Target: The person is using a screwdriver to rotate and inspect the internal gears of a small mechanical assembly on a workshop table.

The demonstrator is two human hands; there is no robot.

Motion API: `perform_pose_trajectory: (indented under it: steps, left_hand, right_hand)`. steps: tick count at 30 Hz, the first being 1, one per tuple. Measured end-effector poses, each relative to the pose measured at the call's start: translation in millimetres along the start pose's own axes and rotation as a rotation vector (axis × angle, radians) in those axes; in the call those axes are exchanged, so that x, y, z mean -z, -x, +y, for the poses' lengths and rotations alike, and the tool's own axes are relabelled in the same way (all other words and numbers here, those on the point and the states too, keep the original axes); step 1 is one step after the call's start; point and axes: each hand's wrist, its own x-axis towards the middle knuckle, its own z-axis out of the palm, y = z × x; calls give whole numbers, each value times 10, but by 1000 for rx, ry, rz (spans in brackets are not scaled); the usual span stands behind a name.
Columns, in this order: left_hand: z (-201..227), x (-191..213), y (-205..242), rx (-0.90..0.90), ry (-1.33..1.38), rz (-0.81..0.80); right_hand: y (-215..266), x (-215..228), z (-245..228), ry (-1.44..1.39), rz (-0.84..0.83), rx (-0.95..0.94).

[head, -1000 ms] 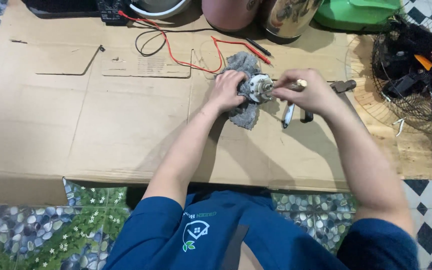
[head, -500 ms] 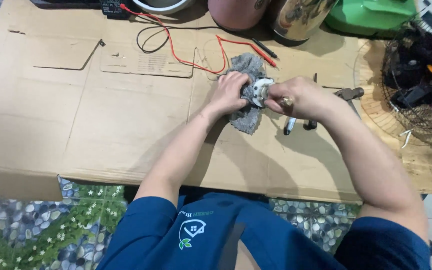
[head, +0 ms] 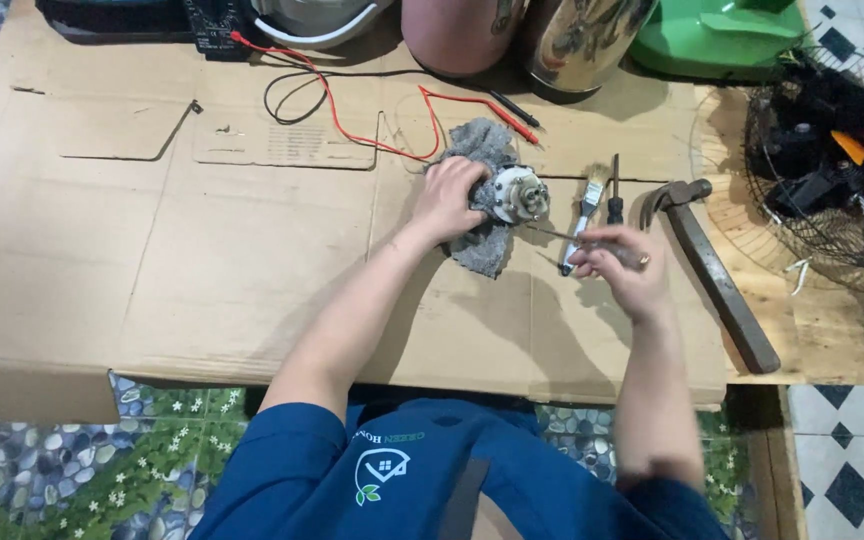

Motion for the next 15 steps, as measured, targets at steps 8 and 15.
perform_pose_trajectory:
  steps: [8,15]
  left_hand:
    - [-34,8,-8,-17,37,-14]
    - [53,127,29,-30,49,-22]
  right_hand:
    - [3,30,157,77,124,44]
    - [-615,-80,-594,575,47,254]
